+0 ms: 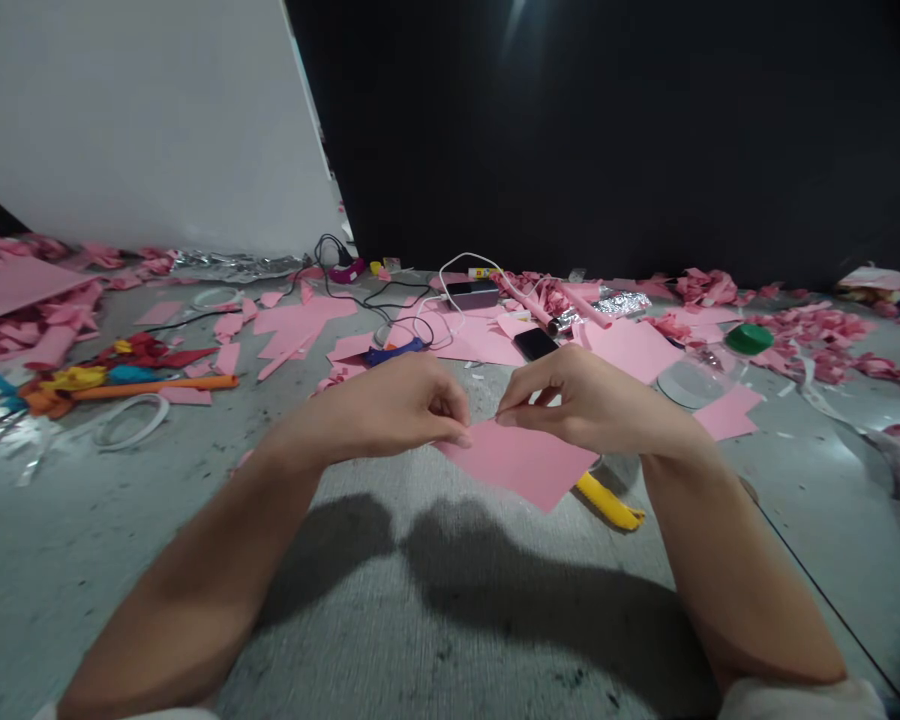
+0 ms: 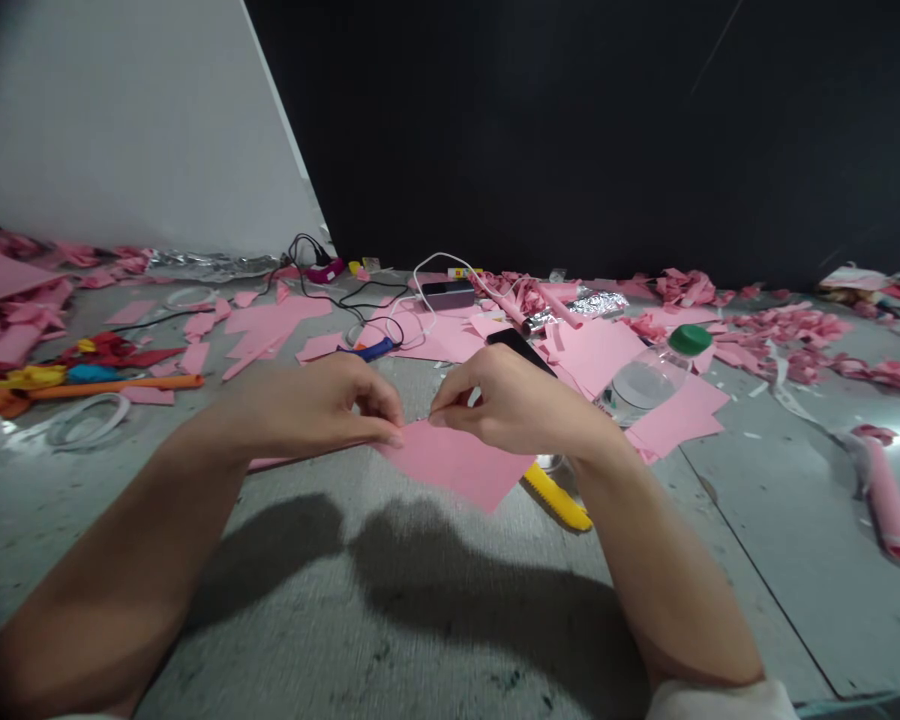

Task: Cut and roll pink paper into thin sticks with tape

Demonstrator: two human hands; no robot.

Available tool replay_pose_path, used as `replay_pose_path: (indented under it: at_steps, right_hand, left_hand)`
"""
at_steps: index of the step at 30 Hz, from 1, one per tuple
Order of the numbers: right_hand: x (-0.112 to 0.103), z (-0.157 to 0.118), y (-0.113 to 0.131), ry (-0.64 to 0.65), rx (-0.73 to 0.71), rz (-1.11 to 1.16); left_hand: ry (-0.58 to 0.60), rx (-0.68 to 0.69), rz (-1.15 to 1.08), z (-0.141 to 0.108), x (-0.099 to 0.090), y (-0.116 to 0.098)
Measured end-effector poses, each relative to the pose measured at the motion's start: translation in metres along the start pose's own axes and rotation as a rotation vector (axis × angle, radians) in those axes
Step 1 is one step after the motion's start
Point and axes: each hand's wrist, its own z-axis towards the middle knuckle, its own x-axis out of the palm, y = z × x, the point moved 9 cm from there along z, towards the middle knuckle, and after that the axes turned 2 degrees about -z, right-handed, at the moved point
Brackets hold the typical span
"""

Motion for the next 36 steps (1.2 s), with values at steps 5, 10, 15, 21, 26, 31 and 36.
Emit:
replay_pose_path:
  at_steps: [5, 10, 15, 21, 26, 31, 36]
  right_hand:
    - [0.000, 0.001, -0.002, -0.013, 0.045, 0.026]
    - [-0.001, 0.002, -0.006, -0.053, 0.089, 0.032]
    - [-0.005, 0.002, -0.008, -0.110, 0.081, -0.022]
    - [-0.002, 0.003, -0.008, -0.115, 0.074, -0.094]
    - [0.003, 0.004, -0.018, -0.113, 0.116, -0.147]
    - [0.007, 0.004, -0.020, -0.077, 0.127, -0.168]
    - [0.009, 0.005, -0.023, -0.046, 0.149, -0.148]
  left_hand:
    - [0.002, -0.015, -0.039, -0.001, 0.001, 0.002]
    - [0.007, -0.020, -0.064, 0.001, 0.001, 0.005]
    - [-0.057, 0.080, -0.015, 0.001, -0.002, -0.002]
    - [-0.080, 0.130, 0.103, 0.002, 0.004, -0.006]
    - [-0.084, 0.091, 0.182, 0.005, 0.006, -0.001]
    - [-0.039, 0.055, 0.108, 0.008, 0.011, 0.006]
    - [0.031, 0.046, -0.005, 0.015, 0.016, 0.012]
